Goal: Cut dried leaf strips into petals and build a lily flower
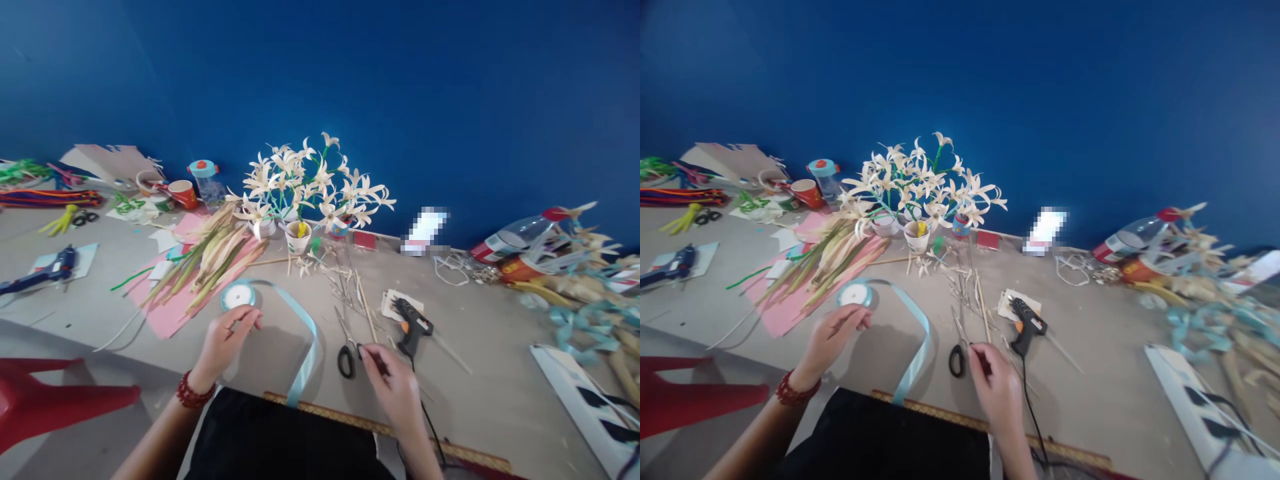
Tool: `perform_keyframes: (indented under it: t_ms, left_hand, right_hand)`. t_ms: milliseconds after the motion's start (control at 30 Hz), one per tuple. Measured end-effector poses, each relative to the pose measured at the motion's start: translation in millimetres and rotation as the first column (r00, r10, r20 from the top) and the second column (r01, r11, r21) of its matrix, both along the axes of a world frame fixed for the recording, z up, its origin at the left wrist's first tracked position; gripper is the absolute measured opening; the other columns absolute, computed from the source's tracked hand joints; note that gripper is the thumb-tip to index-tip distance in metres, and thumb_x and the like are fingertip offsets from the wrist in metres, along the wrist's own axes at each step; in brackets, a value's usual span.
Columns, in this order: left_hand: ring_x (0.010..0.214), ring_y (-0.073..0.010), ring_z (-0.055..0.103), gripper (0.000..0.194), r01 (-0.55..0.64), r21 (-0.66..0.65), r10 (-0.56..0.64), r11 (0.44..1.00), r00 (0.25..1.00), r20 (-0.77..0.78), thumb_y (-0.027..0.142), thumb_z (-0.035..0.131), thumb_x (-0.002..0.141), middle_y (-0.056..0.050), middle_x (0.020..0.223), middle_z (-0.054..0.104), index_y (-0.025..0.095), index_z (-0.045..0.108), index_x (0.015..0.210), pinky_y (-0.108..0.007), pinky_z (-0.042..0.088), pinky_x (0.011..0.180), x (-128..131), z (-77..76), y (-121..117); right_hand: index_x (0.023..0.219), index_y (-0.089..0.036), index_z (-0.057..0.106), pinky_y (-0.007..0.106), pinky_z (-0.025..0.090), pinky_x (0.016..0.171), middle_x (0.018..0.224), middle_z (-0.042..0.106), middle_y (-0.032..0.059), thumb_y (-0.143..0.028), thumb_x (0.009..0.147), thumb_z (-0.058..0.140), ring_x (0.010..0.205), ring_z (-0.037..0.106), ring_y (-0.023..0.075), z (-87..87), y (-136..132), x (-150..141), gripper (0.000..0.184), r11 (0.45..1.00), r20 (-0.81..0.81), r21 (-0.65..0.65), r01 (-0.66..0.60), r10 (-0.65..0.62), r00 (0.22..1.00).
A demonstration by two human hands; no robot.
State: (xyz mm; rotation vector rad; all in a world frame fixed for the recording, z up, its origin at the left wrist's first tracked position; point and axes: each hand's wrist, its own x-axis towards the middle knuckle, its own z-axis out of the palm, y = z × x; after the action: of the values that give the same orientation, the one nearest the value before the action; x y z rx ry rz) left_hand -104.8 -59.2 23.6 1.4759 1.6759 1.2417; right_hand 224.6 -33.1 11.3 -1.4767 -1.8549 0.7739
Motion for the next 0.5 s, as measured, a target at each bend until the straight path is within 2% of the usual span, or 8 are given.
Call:
perform_keyframes:
  t_ms: [167, 267, 400, 500]
  left_hand:
    - [0.071, -0.0158, 0.062, 0.026, 0.012, -0.048, -0.014, 0.999, 0.999, -0.05, 0.037, 0.049, 0.093, -0.003, 0.078, 0.069, 0.018, 0.065, 0.089, -0.026, 0.048, 0.072, 8.1, 2.0, -2.9]
    - [0.072, -0.0165, 0.063, 0.026, 0.019, -0.063, -0.022, 0.998, 0.999, -0.039, 0.038, 0.049, 0.093, -0.003, 0.078, 0.069, 0.018, 0.065, 0.094, -0.026, 0.049, 0.071, 9.1, 2.2, -0.5]
    - [0.071, -0.0165, 0.063, 0.025, 0.037, -0.08, -0.04, 0.996, 0.998, -0.044, 0.037, 0.05, 0.091, -0.004, 0.078, 0.069, 0.018, 0.066, 0.091, -0.024, 0.049, 0.066, 7.4, 2.1, 10.1]
    - [0.071, -0.0165, 0.063, 0.025, 0.065, -0.06, -0.068, 0.996, 0.996, -0.054, 0.036, 0.051, 0.091, -0.004, 0.078, 0.07, 0.017, 0.067, 0.086, -0.025, 0.049, 0.067, 7.2, 1.9, 19.9]
  right_hand:
    - [0.086, -0.02, 0.065, 0.027, 0.05, 0.061, 0.078, 0.069, 0.0069, -0.044, 0.093, 0.05, 0.065, 0.063, 0.0196, 12.7, 7.3, 3.1, 0.029, 0.998, 0.037, 0.068, 0.017, -0.019, 0.999]
    - [0.085, -0.02, 0.065, 0.027, 0.05, 0.06, 0.077, 0.069, 0.0073, -0.045, 0.093, 0.05, 0.064, 0.063, 0.0202, 13.0, 7.3, 2.2, 0.03, 0.996, 0.035, 0.089, 0.022, -0.026, 0.999]
    - [0.084, -0.02, 0.066, 0.026, 0.05, 0.057, 0.076, 0.069, 0.0071, -0.046, 0.092, 0.05, 0.063, 0.064, 0.0199, 11.1, 6.7, 7.6, 0.031, 0.995, 0.04, 0.097, 0.028, -0.032, 0.999]
    - [0.086, -0.02, 0.066, 0.025, 0.047, 0.054, 0.074, 0.069, 0.0057, -0.046, 0.09, 0.054, 0.06, 0.062, 0.0184, 17.7, 10.5, 26.3, 0.029, 0.983, 0.044, 0.133, 0.129, -0.136, 0.99]
